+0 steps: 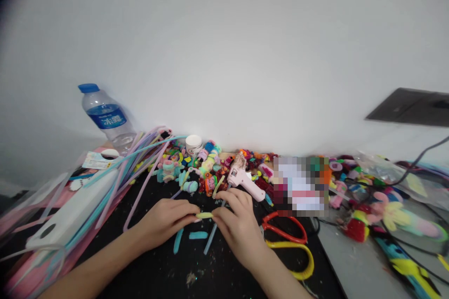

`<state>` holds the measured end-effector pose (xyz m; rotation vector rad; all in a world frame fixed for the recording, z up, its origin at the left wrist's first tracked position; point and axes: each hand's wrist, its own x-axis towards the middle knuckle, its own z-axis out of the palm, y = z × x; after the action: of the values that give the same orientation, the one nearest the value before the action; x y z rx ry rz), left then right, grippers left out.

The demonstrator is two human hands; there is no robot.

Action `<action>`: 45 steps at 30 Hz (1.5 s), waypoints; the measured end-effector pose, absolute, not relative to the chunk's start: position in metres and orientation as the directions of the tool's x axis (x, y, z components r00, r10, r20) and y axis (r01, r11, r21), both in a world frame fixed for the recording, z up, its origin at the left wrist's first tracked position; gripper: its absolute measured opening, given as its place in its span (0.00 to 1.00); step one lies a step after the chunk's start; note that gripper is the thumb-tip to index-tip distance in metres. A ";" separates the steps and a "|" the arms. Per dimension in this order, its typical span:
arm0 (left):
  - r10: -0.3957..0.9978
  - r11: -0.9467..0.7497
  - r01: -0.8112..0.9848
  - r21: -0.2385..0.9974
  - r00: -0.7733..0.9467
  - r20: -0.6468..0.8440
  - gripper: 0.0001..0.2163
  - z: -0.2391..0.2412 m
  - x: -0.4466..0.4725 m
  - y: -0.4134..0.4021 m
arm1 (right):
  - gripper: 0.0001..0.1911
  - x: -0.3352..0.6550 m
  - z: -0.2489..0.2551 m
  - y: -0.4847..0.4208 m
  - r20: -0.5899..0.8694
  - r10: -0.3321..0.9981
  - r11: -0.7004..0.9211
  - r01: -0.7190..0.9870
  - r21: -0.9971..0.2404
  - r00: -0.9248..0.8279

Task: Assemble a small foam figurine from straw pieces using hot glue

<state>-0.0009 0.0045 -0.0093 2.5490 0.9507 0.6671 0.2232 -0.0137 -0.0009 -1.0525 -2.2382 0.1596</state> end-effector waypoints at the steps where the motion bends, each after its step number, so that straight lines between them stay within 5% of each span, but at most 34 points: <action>1: 0.677 -0.723 0.524 0.451 0.666 0.313 0.09 -0.010 -0.001 0.005 | 0.05 0.223 -0.001 -0.014 0.506 0.727 0.669 0.645 -0.369 -0.464; 12: 0.690 -0.720 0.538 0.438 0.620 0.373 0.09 -0.010 -0.002 0.006 | 0.07 0.224 -0.002 -0.013 0.522 0.726 0.668 0.640 -0.380 -0.448; 21: 0.924 -0.354 0.727 0.588 0.178 0.337 0.07 -0.003 -0.009 0.014 | 0.05 0.225 -0.001 -0.011 0.560 0.718 0.660 0.659 -0.360 -0.413; 34: 0.960 -0.248 0.845 0.474 0.149 0.237 0.16 0.000 -0.010 0.015 | 0.05 0.226 0.000 -0.011 0.563 0.714 0.665 0.654 -0.360 -0.415; 45: 0.951 -0.274 0.770 0.576 0.130 0.279 0.13 -0.001 -0.012 0.015 | 0.08 0.225 0.000 -0.012 0.578 0.713 0.658 0.664 -0.356 -0.396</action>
<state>-0.0115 0.0150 -0.0008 2.1201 1.6797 0.8813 0.2253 -0.0118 0.0004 -1.0617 -2.1494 0.0869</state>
